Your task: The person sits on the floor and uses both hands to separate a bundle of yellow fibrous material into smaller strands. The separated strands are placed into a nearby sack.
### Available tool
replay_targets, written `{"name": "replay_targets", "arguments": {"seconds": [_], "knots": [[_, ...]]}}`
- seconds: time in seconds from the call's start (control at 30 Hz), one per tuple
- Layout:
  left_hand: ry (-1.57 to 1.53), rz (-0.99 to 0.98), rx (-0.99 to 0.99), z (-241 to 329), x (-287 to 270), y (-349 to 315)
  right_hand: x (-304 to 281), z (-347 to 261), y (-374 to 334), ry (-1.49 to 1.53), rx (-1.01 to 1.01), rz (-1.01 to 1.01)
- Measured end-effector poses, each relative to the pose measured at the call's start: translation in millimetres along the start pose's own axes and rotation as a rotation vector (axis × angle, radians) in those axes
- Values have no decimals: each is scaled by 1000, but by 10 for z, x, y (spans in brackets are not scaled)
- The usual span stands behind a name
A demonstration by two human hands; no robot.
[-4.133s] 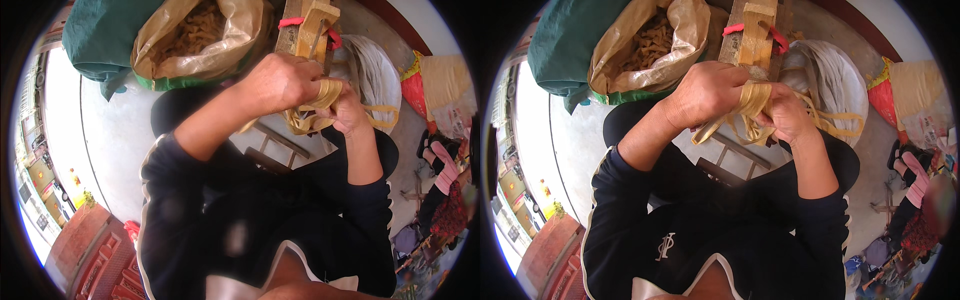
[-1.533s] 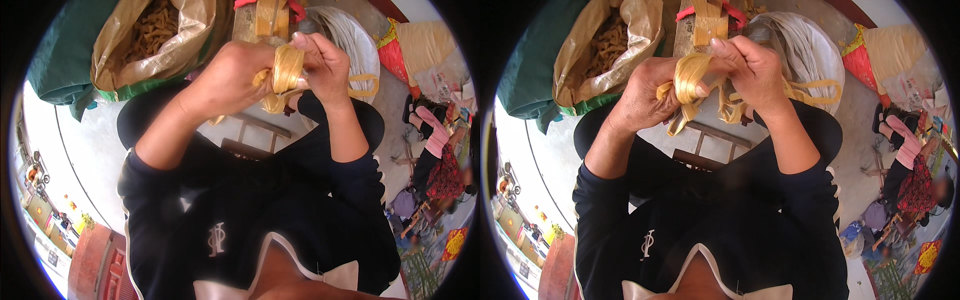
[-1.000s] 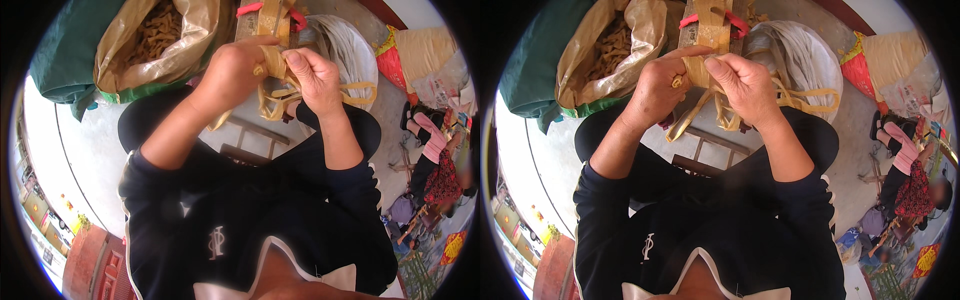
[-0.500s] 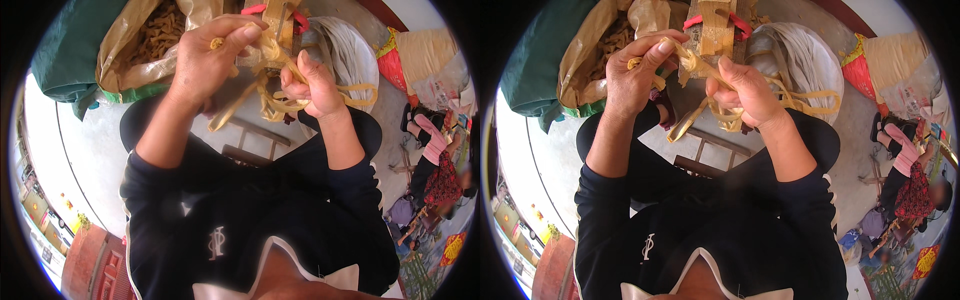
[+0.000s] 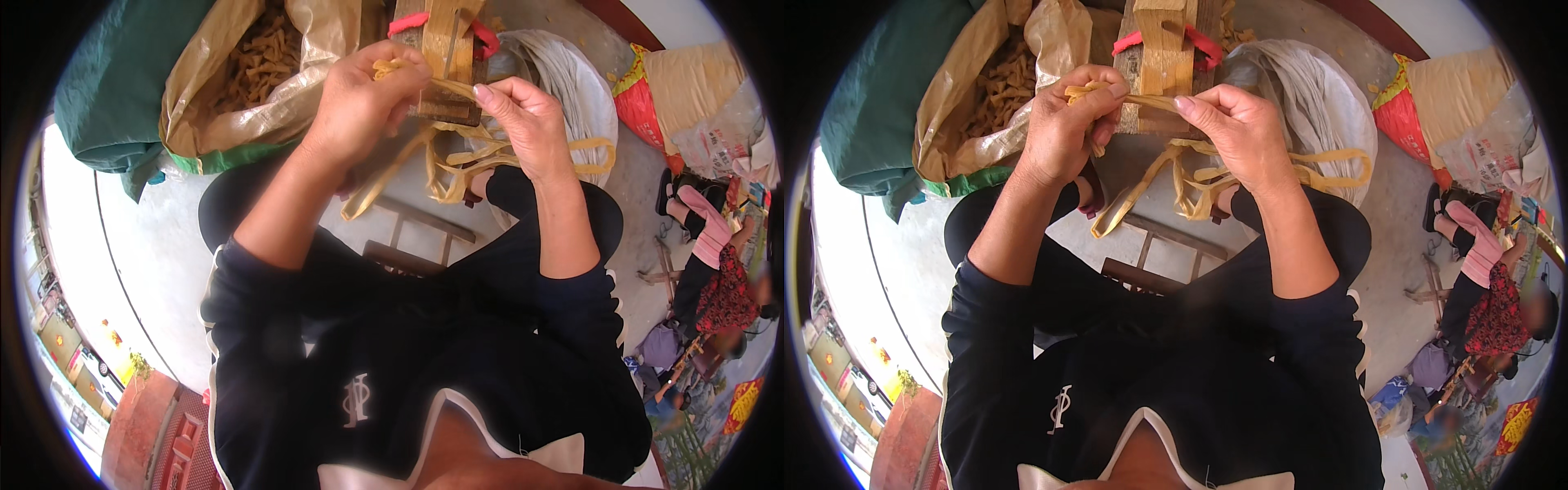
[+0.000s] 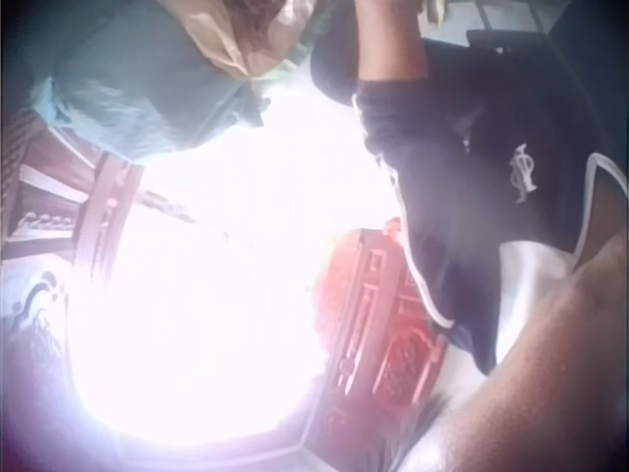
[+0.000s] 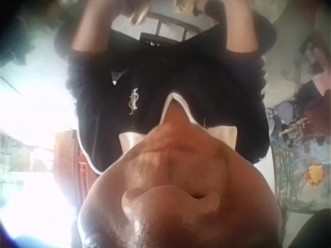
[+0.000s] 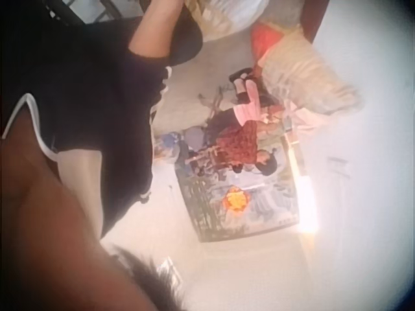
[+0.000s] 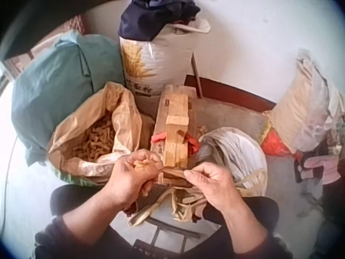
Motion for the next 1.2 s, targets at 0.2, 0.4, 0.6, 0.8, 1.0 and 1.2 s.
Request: {"name": "replay_targets", "arguments": {"seconds": [0.2, 0.4, 0.6, 0.8, 1.0, 1.2], "knots": [[229, 116, 20, -251, -127, 377, -105, -98, 279, -505, -179, 308], [535, 311, 54, -69, -316, 345, -177, -166, 213, -608, -436, 474], [176, -30, -4, -147, 183, -73, 413, -815, -335, -609, -926, 252], [142, -430, -450, -485, 605, -411, 135, -892, -367, -327, -844, 45], [-198, -987, -470, -133, 1100, -921, -400, -776, -254, -274, -619, 375], [1057, -280, 983, 517, 655, -517, 451, -87, -151, 363, -61, -237]]}}
Point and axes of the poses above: each hand's wrist, its own y-axis towards the middle knuckle, its own x-axis out of the palm, z = x × y, the point moved 10 cm from there along y, towards the middle knuckle, and after that the axes turned 8 degrees about -y, right-handed, at the moved point
